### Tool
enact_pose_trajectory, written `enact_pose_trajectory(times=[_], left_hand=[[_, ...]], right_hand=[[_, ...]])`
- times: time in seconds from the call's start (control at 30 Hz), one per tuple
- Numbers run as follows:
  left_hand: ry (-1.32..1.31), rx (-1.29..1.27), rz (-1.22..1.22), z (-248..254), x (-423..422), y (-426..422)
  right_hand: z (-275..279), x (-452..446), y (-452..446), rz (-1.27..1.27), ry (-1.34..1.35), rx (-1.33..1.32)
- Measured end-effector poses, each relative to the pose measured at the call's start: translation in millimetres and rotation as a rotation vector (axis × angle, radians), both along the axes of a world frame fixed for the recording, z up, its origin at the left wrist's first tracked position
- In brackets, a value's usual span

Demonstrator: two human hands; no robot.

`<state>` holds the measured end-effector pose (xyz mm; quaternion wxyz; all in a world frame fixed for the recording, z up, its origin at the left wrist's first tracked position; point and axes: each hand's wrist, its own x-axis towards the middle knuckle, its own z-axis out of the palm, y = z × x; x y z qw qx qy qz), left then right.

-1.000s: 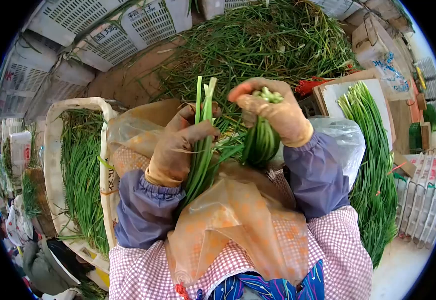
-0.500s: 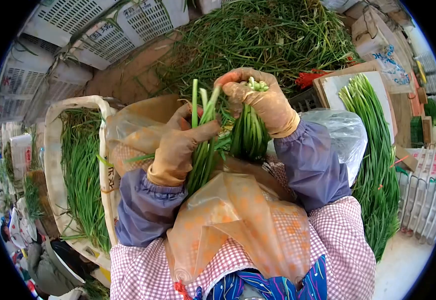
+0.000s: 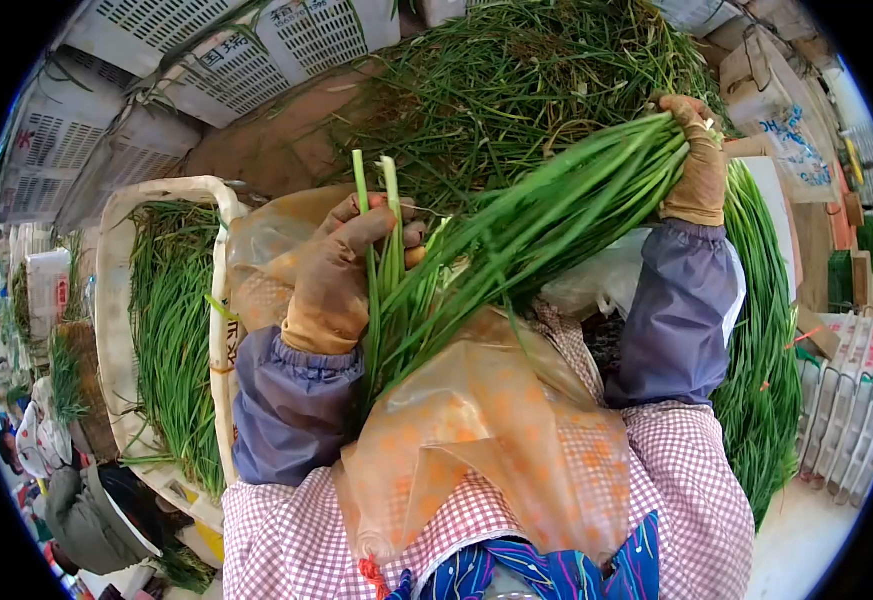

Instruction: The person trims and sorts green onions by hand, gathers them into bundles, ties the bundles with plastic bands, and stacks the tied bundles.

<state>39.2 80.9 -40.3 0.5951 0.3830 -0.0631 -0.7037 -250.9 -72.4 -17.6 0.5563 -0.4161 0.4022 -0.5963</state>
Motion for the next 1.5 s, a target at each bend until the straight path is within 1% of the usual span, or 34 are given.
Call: enact_pose_trajectory(times=[0.07,0.1,0.17,0.23,0.3,0.33,0.43,0.53,0.6,0.63,0.7,0.73,0.77,0.83,0.87,0.93,0.97,1.03,1.07,1.1,1.17,1.2,1.23,1.27,1.3,1.33,1.37,1.43,1.5], left_hand=[[-0.102,0.030,0.008,2,-8,-1],[-0.099,0.030,0.004,3,-11,-1],[-0.120,0.051,-0.046,9,-17,-3],[-0.147,0.067,-0.044,15,-27,-3],[-0.179,0.082,-0.039,18,-34,-4],[-0.179,0.066,-0.054,19,-36,-4],[-0.176,0.051,-0.067,20,-38,-3],[-0.155,0.137,-0.095,21,-39,-4],[-0.283,0.062,-0.211,13,-42,-4],[-0.281,0.063,-0.212,11,-42,-4],[-0.265,0.058,-0.190,8,-42,-2],[-0.266,0.059,-0.190,7,-41,-1],[-0.215,0.048,-0.151,6,-39,-1],[-0.162,0.040,-0.104,4,-33,1],[-0.161,0.053,-0.092,3,-29,1],[-0.145,0.076,-0.027,6,-28,1],[-0.145,0.074,-0.026,3,-25,1],[-0.126,0.027,-0.023,-4,-17,1],[-0.124,0.016,-0.027,-3,-17,2],[-0.124,0.017,-0.024,-1,-18,3],[-0.079,-0.014,-0.109,4,-22,3],[-0.078,-0.022,-0.117,6,-26,2],[-0.130,-0.022,-0.106,7,-31,2],[-0.183,-0.017,-0.094,7,-35,3],[-0.183,-0.013,-0.096,5,-39,4],[-0.209,-0.007,-0.111,1,-42,3],[-0.236,-0.002,-0.127,0,-44,3],[-0.262,0.021,-0.154,8,-45,2],[-0.313,0.095,-0.102,12,-42,0]], right_hand=[[17,15,11,-0.022,0.157,-0.042],[6,20,12,0.203,0.119,-0.183],[6,47,34,0.414,0.201,-0.106],[8,71,52,0.632,0.187,0.023],[1,90,60,0.688,0.098,0.112],[-4,99,63,0.648,0.012,0.155],[-20,98,61,0.611,0.039,0.161],[-15,92,61,0.570,0.082,0.156],[-16,91,60,0.535,0.127,0.141],[-16,90,61,0.534,0.128,0.143],[-12,91,62,0.651,0.164,0.197],[-11,89,62,0.744,0.238,0.177],[-17,90,64,0.769,0.225,0.176],[-25,87,63,0.835,0.341,0.043],[-21,84,64,0.839,0.340,0.045],[-6,76,66,1.071,0.303,-0.004],[1,72,65,1.199,0.290,-0.070],[5,62,61,1.202,0.205,-0.274],[0,58,61,1.051,0.124,-0.261],[2,55,56,0.967,0.079,-0.067],[-10,62,49,0.595,0.126,0.083],[-11,66,49,0.569,0.108,0.111],[-5,71,54,0.570,0.189,0.092],[-4,76,58,0.618,0.156,0.113],[-4,81,61,0.667,0.121,0.135],[-6,90,65,0.629,0.134,0.159],[-10,97,66,0.598,0.077,0.165],[-14,92,61,0.617,0.208,0.091],[-10,77,53,0.543,0.170,0.054]])
